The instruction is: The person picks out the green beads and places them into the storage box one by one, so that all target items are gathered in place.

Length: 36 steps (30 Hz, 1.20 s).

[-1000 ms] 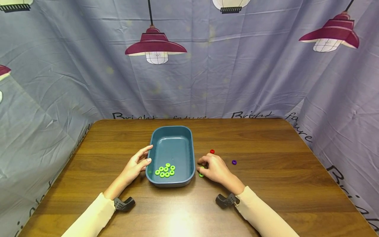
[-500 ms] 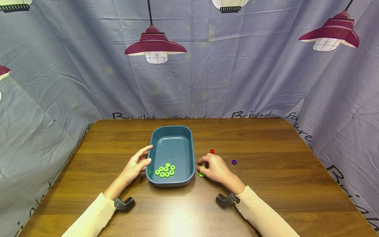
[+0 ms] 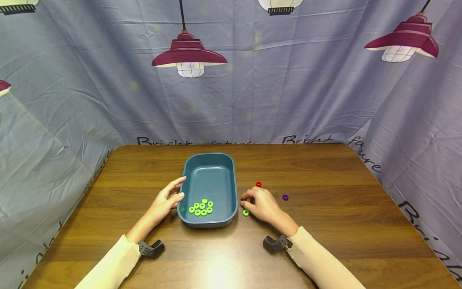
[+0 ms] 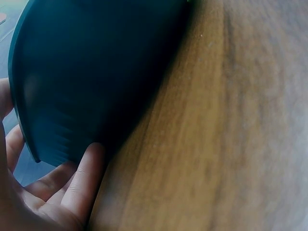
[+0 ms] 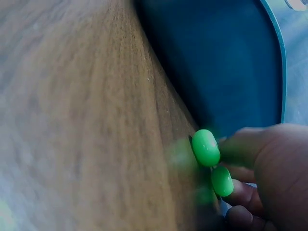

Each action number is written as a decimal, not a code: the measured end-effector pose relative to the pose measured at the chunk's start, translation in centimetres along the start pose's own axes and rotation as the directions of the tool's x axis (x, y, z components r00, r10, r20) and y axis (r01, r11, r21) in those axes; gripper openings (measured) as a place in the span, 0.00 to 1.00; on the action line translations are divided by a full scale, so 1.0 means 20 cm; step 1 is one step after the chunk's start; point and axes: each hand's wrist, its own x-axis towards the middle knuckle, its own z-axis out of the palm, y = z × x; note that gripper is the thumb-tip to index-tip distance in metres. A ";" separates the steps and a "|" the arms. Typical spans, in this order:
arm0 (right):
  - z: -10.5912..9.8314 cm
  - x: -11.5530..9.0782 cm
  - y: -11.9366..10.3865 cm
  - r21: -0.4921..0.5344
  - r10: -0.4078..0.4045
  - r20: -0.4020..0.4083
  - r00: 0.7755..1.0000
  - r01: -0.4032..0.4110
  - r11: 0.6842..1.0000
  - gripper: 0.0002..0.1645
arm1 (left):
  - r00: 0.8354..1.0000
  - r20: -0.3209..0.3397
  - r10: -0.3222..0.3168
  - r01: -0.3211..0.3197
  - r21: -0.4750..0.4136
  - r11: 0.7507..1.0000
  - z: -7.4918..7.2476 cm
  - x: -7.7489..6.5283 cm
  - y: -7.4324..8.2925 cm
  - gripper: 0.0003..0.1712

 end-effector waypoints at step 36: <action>-0.09 0.01 0.03 -0.058 0.022 0.128 0.992 -0.015 0.998 0.11 | 1.000 0.003 -0.012 0.012 -0.004 1.000 0.00 0.00 0.00 0.34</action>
